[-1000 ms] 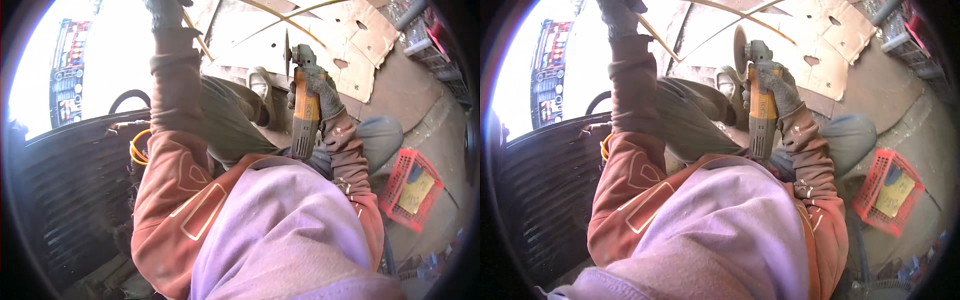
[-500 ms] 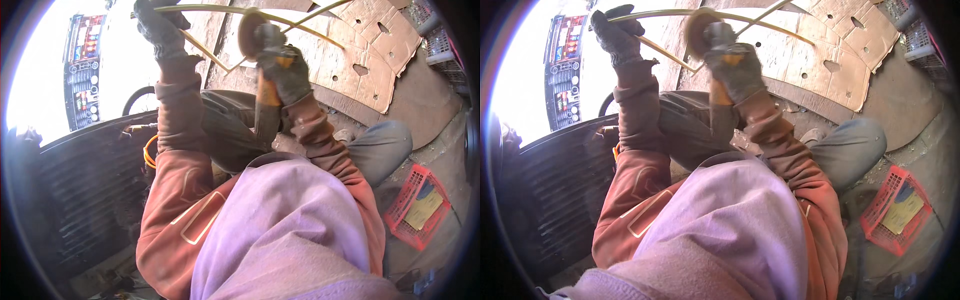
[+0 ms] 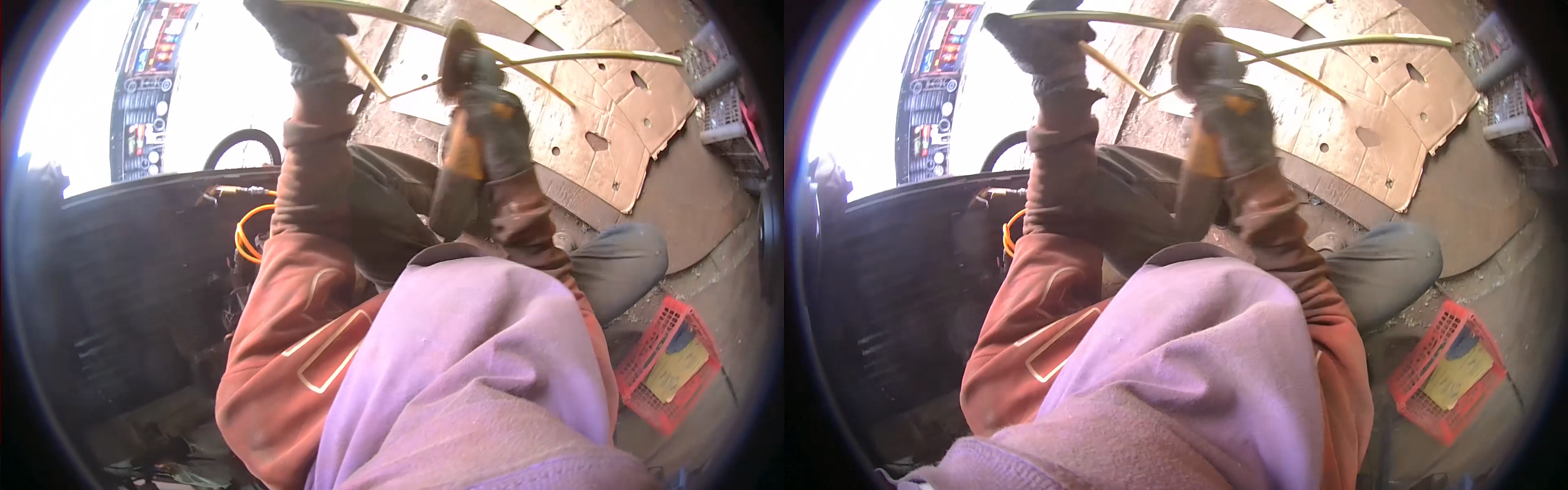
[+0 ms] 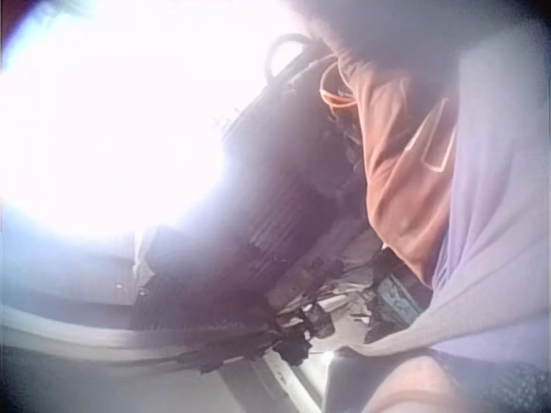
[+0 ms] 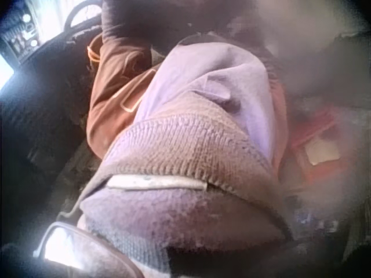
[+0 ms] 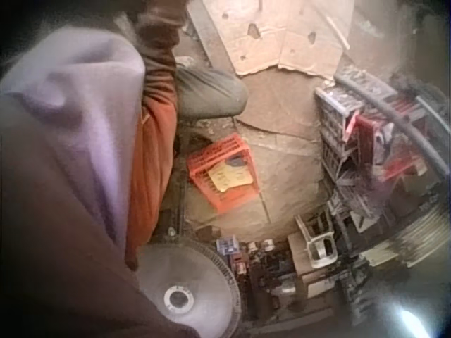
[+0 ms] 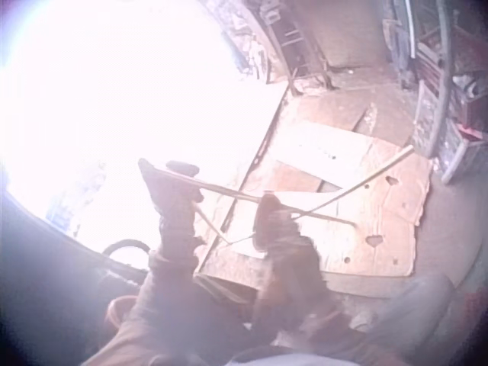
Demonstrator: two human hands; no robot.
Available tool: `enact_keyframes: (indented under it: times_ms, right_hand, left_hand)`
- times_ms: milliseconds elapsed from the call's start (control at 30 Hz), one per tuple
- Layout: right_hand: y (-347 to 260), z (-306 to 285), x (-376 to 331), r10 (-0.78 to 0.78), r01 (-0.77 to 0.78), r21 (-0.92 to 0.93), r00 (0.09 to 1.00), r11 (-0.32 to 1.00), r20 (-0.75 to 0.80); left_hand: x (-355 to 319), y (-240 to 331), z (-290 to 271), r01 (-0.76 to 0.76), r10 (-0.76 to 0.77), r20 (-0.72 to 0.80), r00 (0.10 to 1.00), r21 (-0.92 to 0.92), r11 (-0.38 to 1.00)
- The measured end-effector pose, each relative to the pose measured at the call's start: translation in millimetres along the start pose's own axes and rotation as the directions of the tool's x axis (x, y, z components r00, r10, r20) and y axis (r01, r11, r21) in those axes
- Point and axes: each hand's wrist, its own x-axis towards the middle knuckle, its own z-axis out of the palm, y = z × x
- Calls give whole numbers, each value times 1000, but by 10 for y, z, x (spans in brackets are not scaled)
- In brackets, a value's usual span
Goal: The person is using a handheld angle grinder to smooth and shape a thin metal frame held between their legs and hands.
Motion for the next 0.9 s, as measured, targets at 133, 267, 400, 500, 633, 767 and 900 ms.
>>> enact_keyframes:
  times_ms: [133,267,400,500,633,767,900]
  right_hand:
    - [41,-227,9,-80,95,83,982,992,-172]
    - [-325,500,-347,-85,89,-20,984,996,156]
    - [-310,502,-394,-153,157,-24,979,987,134]
    - [-210,94,-322,58,-59,51,998,997,12]
    - [6,72,-302,-103,103,25,995,994,17]
    - [-147,879,-669,-309,310,68,951,948,-14]
    - [-155,378,-495,-45,62,-162,993,985,105]
  left_hand:
    - [-5,90,9,258,-226,128,966,-347,902]
    - [4,98,-188,260,-221,295,930,-101,960]
    - [-94,241,-115,289,-249,370,895,-56,956]
    - [-139,310,-66,300,-264,413,872,-25,953]
    - [-175,423,-9,301,-267,460,847,-1,954]
    - [-385,461,66,331,-305,512,803,42,943]
    - [-449,558,135,340,-316,553,771,62,939]
